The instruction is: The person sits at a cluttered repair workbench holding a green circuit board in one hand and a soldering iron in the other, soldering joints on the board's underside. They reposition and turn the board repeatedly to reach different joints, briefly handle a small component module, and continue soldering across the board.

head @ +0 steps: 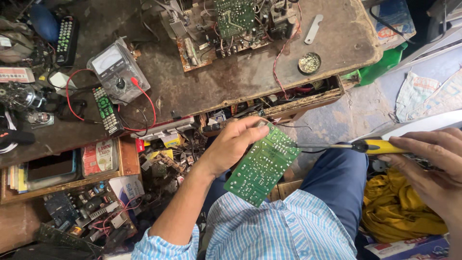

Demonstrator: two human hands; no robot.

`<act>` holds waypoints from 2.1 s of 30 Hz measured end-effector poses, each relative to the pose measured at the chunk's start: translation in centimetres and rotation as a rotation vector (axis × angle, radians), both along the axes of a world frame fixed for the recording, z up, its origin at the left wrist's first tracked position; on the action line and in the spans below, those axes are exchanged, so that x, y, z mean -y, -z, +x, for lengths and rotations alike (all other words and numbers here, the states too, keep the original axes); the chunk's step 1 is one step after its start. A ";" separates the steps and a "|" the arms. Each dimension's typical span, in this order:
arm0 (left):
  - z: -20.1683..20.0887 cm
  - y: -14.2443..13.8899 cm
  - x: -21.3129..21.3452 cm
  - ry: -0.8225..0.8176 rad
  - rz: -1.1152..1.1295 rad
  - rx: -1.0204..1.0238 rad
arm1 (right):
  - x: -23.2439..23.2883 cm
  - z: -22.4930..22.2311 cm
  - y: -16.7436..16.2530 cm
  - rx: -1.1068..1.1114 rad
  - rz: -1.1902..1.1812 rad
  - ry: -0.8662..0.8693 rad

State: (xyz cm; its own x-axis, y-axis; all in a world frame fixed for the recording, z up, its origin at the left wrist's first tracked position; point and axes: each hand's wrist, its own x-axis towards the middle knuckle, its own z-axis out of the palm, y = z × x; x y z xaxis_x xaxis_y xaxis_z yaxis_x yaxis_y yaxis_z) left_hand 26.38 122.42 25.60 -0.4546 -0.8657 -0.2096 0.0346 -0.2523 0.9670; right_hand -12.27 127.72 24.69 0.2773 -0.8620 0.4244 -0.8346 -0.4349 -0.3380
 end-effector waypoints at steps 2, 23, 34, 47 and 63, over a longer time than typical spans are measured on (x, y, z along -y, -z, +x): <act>-0.1 -0.3 0.1 0.000 -0.016 0.025 | 0.1 0.2 -0.2 0.013 0.019 0.014; -0.8 -2.7 0.7 0.139 -0.025 0.115 | 2.1 -0.5 -0.8 0.019 0.147 -0.100; -1.3 -3.8 1.5 0.262 -0.244 0.379 | 3.7 -1.8 -0.3 0.014 0.124 -0.188; -2.3 -5.2 3.0 0.409 -0.403 0.618 | 3.9 -4.3 -0.8 -0.109 -0.072 -0.472; -2.9 -6.8 3.2 0.390 -0.376 0.664 | 3.0 -4.9 1.5 0.014 0.055 -0.241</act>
State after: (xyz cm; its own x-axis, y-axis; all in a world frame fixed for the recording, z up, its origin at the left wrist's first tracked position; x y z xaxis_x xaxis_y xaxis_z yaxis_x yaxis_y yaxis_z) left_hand 23.44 119.23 32.40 -0.6189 -0.7384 -0.2677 -0.5908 0.2131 0.7782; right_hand -17.15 124.72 23.22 0.4722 -0.7937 0.3836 -0.7041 -0.6014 -0.3776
